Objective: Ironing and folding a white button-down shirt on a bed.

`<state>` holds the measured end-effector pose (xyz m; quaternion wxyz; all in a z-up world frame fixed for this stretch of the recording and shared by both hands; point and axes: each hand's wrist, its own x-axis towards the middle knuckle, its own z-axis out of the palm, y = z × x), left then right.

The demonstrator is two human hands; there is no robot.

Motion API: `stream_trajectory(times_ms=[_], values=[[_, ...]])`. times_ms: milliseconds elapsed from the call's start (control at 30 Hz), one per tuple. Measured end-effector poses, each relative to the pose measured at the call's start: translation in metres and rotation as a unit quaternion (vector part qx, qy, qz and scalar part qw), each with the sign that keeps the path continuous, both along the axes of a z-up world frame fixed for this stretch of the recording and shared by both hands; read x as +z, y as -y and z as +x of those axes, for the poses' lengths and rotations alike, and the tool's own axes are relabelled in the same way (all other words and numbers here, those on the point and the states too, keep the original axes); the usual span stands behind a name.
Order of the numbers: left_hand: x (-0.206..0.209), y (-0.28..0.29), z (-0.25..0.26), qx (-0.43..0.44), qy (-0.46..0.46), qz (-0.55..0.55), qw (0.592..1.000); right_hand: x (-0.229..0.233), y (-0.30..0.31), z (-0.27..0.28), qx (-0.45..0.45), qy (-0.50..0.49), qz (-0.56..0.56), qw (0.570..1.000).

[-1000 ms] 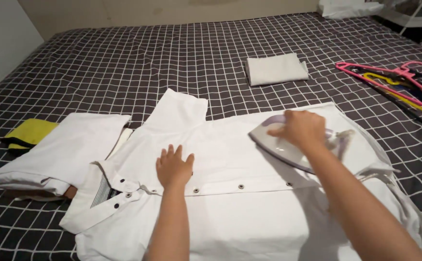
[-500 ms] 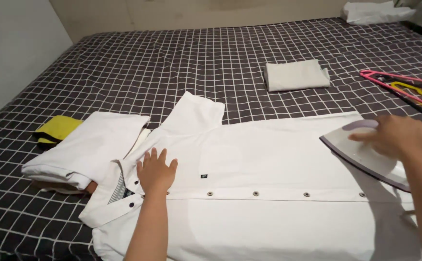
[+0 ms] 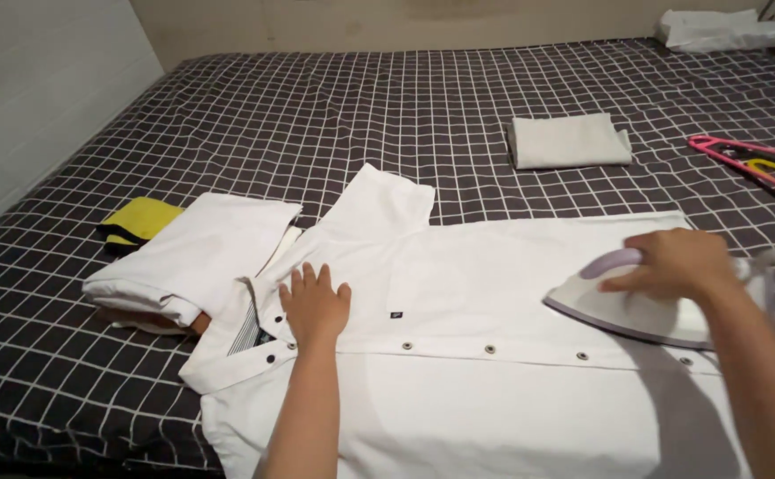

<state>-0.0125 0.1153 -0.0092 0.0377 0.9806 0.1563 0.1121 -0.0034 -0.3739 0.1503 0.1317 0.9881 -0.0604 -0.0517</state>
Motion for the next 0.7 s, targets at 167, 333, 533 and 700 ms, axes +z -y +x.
stream_trajectory(times_ms=[167, 333, 533, 700], values=[[0.006, 0.002, -0.003, 0.001, -0.002, 0.001, 1.0, 0.005, -0.075, -0.017, 0.076, 0.035, 0.023, 0.996], [0.006, 0.002, -0.002, 0.002, -0.007, 0.0, 1.0, -0.001, -0.126, -0.018, 0.133, 0.052, 0.042, 0.989], [0.011, 0.004, -0.004, 0.009, -0.006, -0.013, 1.0, -0.003, -0.189, -0.023, 0.199, 0.071, 0.095, 0.973], [-0.003, -0.002, -0.001, -0.007, 0.072, -0.041, 0.996, -0.019, -0.236, -0.015, 0.207, 0.114, 0.123, 0.964]])
